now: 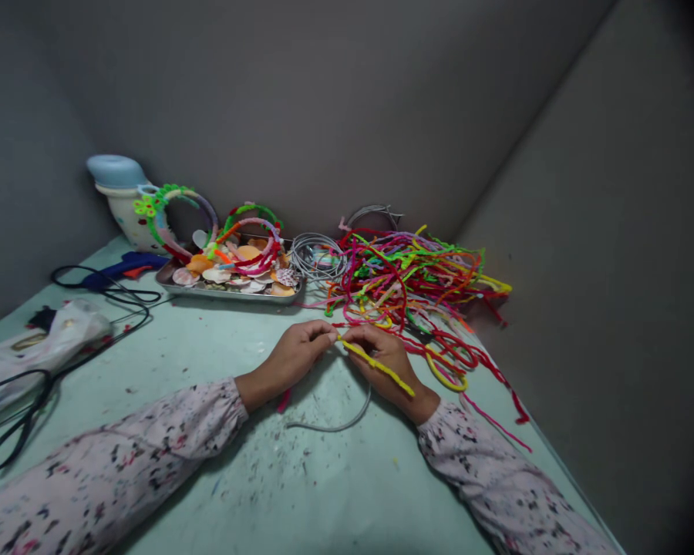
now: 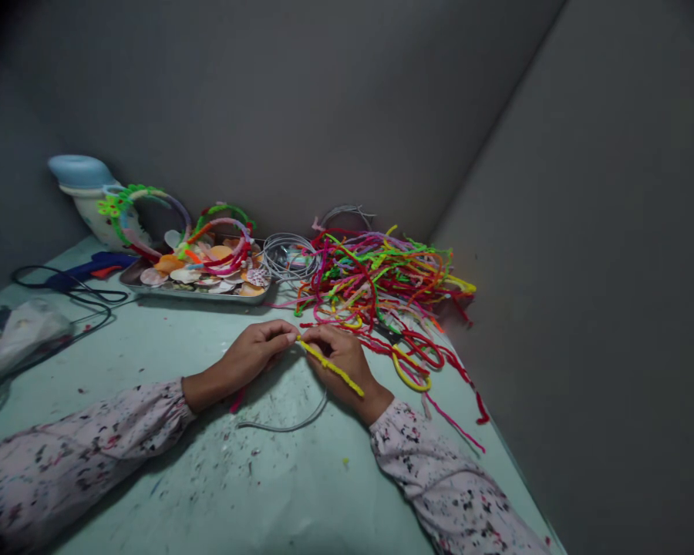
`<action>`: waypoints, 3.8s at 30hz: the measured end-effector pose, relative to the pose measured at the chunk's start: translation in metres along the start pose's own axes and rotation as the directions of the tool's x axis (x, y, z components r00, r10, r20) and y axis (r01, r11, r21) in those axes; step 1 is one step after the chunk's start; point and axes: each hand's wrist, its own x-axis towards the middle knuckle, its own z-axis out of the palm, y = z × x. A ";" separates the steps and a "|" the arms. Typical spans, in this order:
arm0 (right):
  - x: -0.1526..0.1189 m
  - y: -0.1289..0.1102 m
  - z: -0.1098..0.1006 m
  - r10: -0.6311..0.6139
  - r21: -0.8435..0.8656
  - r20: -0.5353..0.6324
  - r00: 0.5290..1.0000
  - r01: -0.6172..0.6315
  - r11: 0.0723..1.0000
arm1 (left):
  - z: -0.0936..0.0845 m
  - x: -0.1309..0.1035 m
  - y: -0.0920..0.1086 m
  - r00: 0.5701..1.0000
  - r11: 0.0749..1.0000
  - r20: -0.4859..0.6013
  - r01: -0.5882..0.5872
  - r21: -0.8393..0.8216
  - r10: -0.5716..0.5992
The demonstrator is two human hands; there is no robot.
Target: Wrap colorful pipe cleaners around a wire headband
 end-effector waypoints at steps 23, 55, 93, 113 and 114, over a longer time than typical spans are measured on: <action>0.006 -0.002 0.002 0.400 0.424 0.113 0.909 -0.409 0.808 | 0.001 0.000 -0.002 0.999 0.999 0.032 -0.028 0.027 0.028; 0.003 0.002 0.002 0.197 -0.024 0.186 0.963 -0.196 0.980 | 0.000 0.003 -0.011 1.000 0.998 0.016 0.007 -0.064 -0.006; -0.002 -0.005 0.002 0.020 -0.484 0.175 0.984 0.068 0.872 | -0.001 0.003 -0.009 0.999 0.995 0.036 0.036 -0.090 -0.033; -0.002 -0.005 0.002 0.008 -0.450 0.131 0.991 0.052 0.892 | -0.001 0.003 -0.007 0.996 0.988 0.055 0.081 -0.128 -0.074; -0.001 -0.004 0.002 0.041 -0.351 0.113 0.993 0.001 0.937 | -0.002 0.004 -0.007 0.995 0.985 0.056 0.089 -0.146 -0.081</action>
